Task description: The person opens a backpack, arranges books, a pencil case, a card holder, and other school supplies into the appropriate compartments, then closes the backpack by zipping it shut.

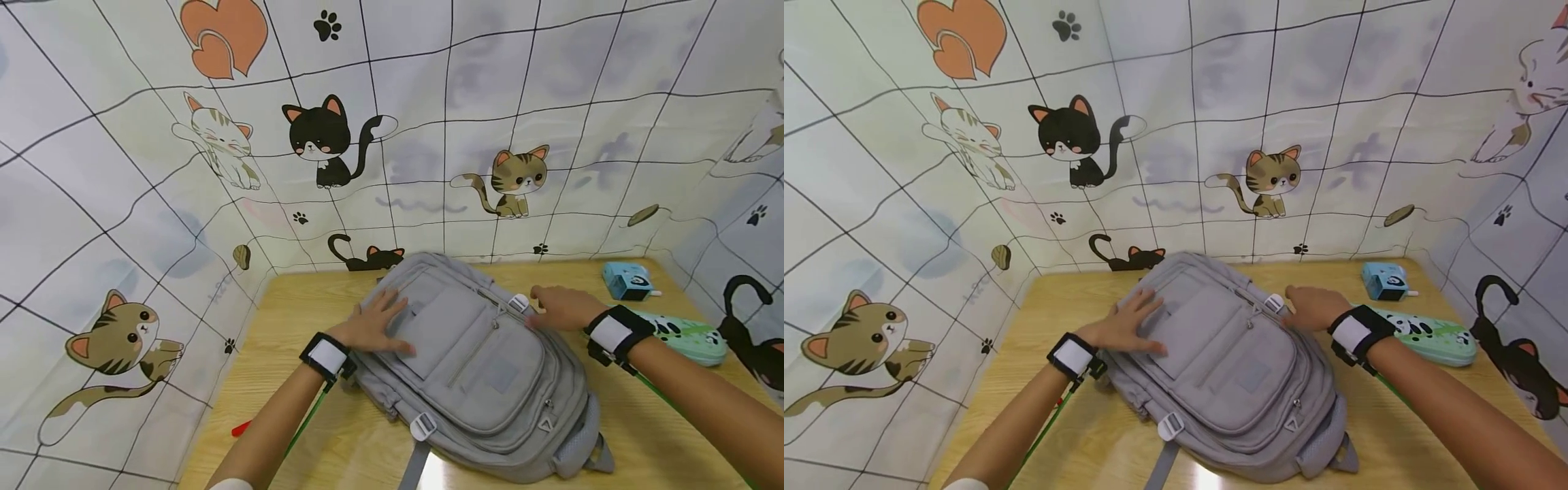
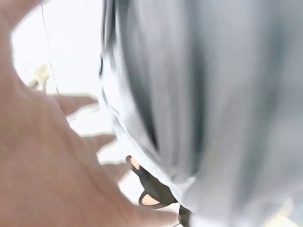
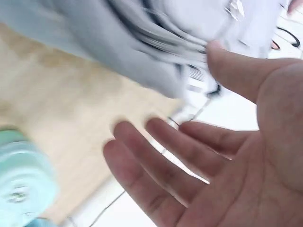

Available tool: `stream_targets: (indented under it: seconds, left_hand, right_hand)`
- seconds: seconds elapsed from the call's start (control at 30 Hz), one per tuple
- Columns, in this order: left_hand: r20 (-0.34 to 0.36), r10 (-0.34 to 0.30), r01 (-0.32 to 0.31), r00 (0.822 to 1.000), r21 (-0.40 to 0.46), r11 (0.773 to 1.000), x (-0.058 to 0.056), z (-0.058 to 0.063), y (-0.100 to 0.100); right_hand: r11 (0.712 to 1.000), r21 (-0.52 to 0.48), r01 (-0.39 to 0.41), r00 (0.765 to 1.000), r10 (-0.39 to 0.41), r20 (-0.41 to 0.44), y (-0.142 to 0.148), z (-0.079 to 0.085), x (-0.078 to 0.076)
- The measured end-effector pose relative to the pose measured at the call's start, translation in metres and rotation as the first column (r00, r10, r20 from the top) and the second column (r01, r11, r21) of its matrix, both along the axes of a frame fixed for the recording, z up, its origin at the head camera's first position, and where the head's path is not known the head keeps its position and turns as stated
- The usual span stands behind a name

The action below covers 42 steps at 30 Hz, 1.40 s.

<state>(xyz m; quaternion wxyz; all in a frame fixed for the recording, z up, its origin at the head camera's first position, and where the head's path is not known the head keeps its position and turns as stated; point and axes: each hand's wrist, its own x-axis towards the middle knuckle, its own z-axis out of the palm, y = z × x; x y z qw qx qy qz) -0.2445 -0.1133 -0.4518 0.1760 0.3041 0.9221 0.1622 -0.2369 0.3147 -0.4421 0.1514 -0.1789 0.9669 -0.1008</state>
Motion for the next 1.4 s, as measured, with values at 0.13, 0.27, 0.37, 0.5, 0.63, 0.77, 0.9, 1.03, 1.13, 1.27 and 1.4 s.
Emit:
stream_targets:
  seconds: [0.13, 0.27, 0.37, 0.5, 0.63, 0.77, 0.9, 1.03, 1.13, 1.27, 1.4]
  left_hand:
    - [-0.065, 0.066, -0.068, 0.996, -0.038, 0.997, 0.04, -0.007, -0.003]
    - [-0.097, 0.068, -0.075, 0.993, -0.074, 0.994, 0.059, -0.014, 0.002]
    - [-0.107, 0.055, -0.062, 0.993, -0.064, 0.996, 0.055, -0.019, 0.003]
    - [-0.077, 0.032, -0.038, 0.997, -0.079, 0.996, 0.035, -0.015, -0.003]
    - [-0.072, -0.014, 0.007, 0.997, -0.092, 0.996, 0.006, -0.009, -0.009]
    - [-0.065, -0.062, 0.055, 0.996, -0.114, 0.992, -0.02, -0.007, -0.01]
    - [-0.025, -0.065, 0.061, 0.998, -0.143, 0.988, -0.035, -0.004, -0.005]
    - [-0.007, -0.069, 0.066, 0.998, -0.162, 0.985, -0.052, -0.008, 0.004]
    - [-0.022, -0.088, 0.083, 0.996, -0.174, 0.981, -0.067, -0.012, 0.009]
    - [-0.049, -0.108, 0.097, 0.993, -0.186, 0.978, -0.08, -0.009, 0.013]
    - [-0.066, -0.121, 0.106, 0.99, -0.197, 0.975, -0.088, -0.007, 0.017]
  right_hand:
    - [1.0, -0.024, 0.0, 0.999, -0.001, -0.04, -0.003, 0.007, -0.017]
    - [0.998, -0.03, -0.047, 0.999, 0.047, -0.012, -0.005, 0.008, -0.025]
    - [0.996, -0.037, -0.079, 0.997, 0.078, -0.008, -0.002, 0.005, -0.026]
    - [0.991, -0.072, -0.115, 0.993, 0.112, -0.041, 0.002, -0.001, -0.026]
    - [0.987, -0.135, -0.085, 0.996, 0.088, 0.017, 0.003, 0.0, -0.023]
    - [0.983, -0.182, -0.027, 0.993, 0.048, 0.112, 0.004, -0.002, -0.014]
    - [0.975, -0.221, 0.0, 0.983, 0.04, 0.179, 0.002, -0.005, -0.001]
    - [0.968, -0.247, 0.036, 0.968, 0.028, 0.248, -0.001, -0.004, 0.011]
    - [0.966, -0.254, 0.059, 0.957, 0.018, 0.29, -0.004, 0.0, 0.016]
    - [0.964, -0.257, 0.074, 0.948, 0.011, 0.318, -0.006, 0.003, 0.019]
    - [0.964, -0.253, 0.08, 0.948, 0.005, 0.319, -0.007, 0.001, 0.022]
